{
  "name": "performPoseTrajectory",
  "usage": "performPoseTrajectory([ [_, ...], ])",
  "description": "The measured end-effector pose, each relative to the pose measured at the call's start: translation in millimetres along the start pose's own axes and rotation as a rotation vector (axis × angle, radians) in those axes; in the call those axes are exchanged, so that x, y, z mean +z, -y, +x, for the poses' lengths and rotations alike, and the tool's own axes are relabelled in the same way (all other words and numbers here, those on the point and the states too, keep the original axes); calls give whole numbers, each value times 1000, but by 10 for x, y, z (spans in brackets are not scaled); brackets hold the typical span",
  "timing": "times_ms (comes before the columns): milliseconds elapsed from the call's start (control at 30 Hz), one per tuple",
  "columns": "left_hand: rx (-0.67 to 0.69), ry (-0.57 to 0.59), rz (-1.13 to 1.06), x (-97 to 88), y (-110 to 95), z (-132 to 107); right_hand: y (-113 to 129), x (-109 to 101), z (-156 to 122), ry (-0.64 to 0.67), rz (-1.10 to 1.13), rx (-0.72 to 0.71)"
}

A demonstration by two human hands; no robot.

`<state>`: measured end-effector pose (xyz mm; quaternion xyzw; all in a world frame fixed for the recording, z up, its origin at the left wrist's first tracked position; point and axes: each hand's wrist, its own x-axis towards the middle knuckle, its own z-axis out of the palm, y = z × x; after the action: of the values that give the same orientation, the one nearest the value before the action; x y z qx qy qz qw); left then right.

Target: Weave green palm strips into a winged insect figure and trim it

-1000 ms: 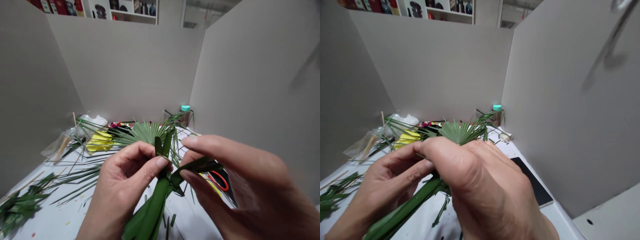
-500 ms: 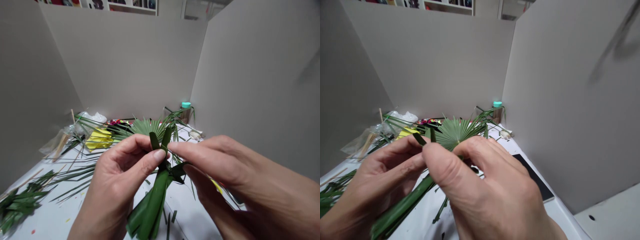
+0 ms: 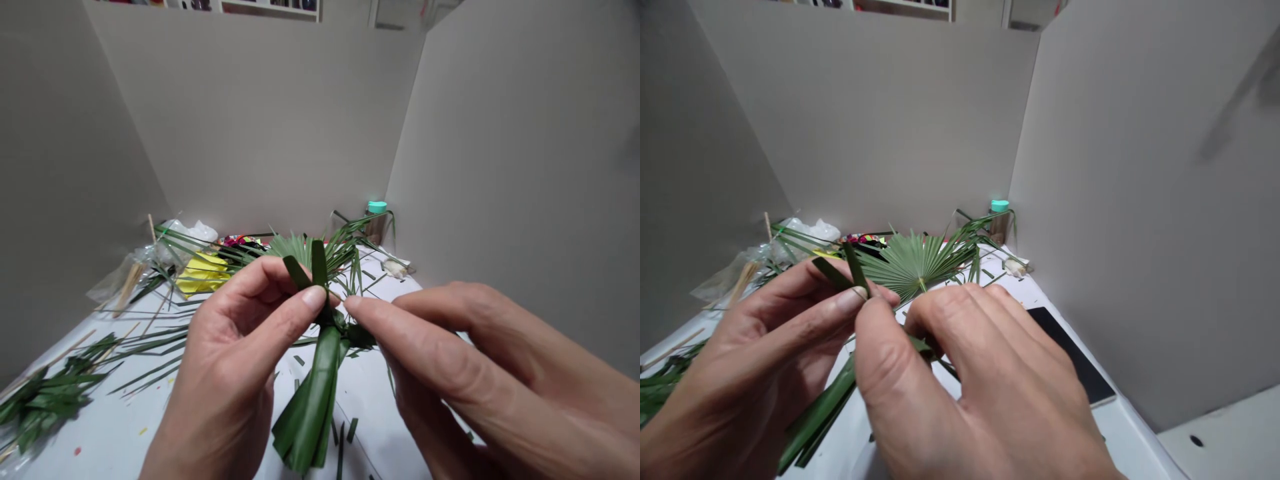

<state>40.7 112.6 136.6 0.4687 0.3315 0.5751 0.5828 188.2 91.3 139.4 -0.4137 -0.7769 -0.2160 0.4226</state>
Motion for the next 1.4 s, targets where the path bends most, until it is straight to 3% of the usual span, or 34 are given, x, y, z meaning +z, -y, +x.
performPoseTrajectory([
  [733, 97, -53, 25, 7, 33, -19, -59, -3, -79, 10, -10, 12],
  [1000, 146, -46, 53, 6, 68, -38, -240, -196, -204, 66, -7, -168],
  [1233, 146, -49, 48, -23, 66, -49, -56, -72, -105, 22, -7, 15],
  [1400, 144, -59, 45, -20, 76, -18, 41, -29, -64, -12, -11, 49],
])
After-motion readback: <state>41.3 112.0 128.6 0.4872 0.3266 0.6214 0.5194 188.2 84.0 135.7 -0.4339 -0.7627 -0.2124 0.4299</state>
